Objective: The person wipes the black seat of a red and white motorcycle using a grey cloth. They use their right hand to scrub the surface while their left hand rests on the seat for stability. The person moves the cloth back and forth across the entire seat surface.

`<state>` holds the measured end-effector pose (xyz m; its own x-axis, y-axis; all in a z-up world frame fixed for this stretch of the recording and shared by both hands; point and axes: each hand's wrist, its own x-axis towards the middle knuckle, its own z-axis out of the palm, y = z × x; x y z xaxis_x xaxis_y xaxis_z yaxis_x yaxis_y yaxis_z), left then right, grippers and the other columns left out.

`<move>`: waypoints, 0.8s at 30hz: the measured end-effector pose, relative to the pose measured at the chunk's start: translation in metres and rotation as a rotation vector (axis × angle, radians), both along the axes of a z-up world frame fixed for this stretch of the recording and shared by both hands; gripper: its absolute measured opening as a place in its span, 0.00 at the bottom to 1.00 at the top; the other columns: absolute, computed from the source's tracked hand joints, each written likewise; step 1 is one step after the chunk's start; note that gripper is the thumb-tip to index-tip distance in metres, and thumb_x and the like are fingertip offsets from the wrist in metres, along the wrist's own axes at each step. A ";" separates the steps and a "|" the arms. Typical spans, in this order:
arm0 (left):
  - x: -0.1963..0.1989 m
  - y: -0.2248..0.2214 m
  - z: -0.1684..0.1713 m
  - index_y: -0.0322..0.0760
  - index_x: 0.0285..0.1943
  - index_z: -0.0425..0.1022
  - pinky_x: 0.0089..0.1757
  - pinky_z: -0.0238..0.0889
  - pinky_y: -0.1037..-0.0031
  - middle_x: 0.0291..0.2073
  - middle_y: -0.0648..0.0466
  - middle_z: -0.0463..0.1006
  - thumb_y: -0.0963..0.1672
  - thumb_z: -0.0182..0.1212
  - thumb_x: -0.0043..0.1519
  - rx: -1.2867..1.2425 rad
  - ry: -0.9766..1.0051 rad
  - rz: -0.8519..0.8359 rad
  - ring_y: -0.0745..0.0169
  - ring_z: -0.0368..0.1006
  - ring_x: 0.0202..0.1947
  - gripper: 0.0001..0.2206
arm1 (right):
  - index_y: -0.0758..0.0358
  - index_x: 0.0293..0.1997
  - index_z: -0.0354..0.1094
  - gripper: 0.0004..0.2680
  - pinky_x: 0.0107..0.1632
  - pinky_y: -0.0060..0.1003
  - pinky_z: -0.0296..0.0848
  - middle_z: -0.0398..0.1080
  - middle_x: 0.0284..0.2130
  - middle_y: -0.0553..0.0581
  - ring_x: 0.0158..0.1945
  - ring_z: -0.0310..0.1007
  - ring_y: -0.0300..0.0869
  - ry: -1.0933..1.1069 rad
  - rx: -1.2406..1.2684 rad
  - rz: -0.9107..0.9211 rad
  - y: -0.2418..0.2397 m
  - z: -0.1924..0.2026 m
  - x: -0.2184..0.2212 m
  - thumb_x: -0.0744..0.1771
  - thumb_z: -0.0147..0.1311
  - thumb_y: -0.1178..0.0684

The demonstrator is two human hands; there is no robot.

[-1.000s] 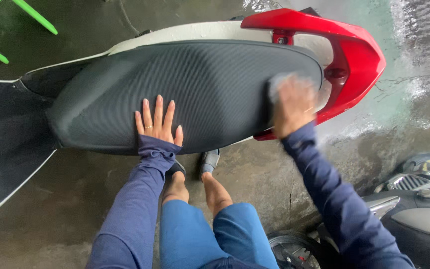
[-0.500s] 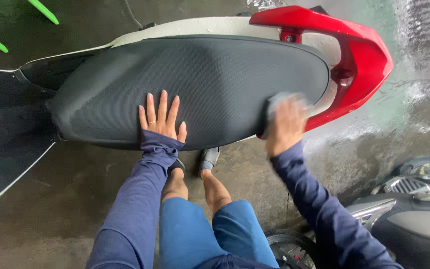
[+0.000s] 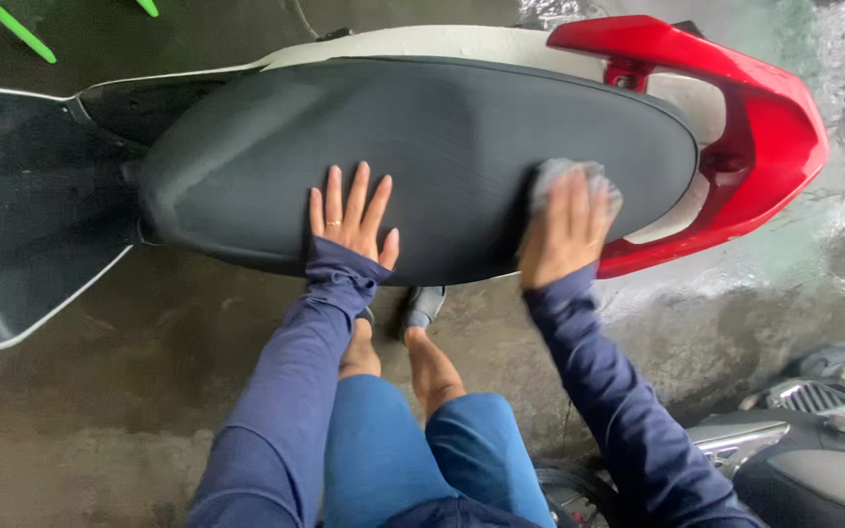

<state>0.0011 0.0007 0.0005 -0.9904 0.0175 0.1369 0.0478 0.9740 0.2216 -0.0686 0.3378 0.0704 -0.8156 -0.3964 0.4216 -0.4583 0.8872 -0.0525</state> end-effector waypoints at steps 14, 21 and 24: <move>-0.001 0.004 -0.011 0.64 0.96 0.52 0.79 0.31 0.35 0.94 0.54 0.50 0.56 0.54 0.69 0.005 0.003 0.020 0.31 0.40 0.91 0.41 | 0.46 0.80 0.71 0.19 0.81 0.72 0.56 0.69 0.79 0.50 0.82 0.65 0.58 -0.148 0.095 0.485 -0.072 -0.016 0.042 0.76 0.45 0.47; -0.001 0.004 -0.013 0.64 0.96 0.52 0.79 0.33 0.36 0.94 0.55 0.50 0.56 0.53 0.68 -0.027 0.022 0.029 0.31 0.42 0.90 0.41 | 0.61 0.77 0.74 0.18 0.79 0.73 0.60 0.74 0.74 0.66 0.78 0.69 0.68 -0.017 0.140 0.330 -0.102 0.013 -0.019 0.75 0.50 0.52; -0.002 0.005 -0.015 0.65 0.96 0.53 0.79 0.33 0.35 0.94 0.56 0.50 0.56 0.55 0.67 -0.010 0.036 0.020 0.32 0.41 0.91 0.41 | 0.50 0.80 0.72 0.20 0.81 0.68 0.56 0.70 0.79 0.51 0.82 0.66 0.55 -0.138 0.148 0.467 -0.109 0.002 -0.027 0.75 0.45 0.48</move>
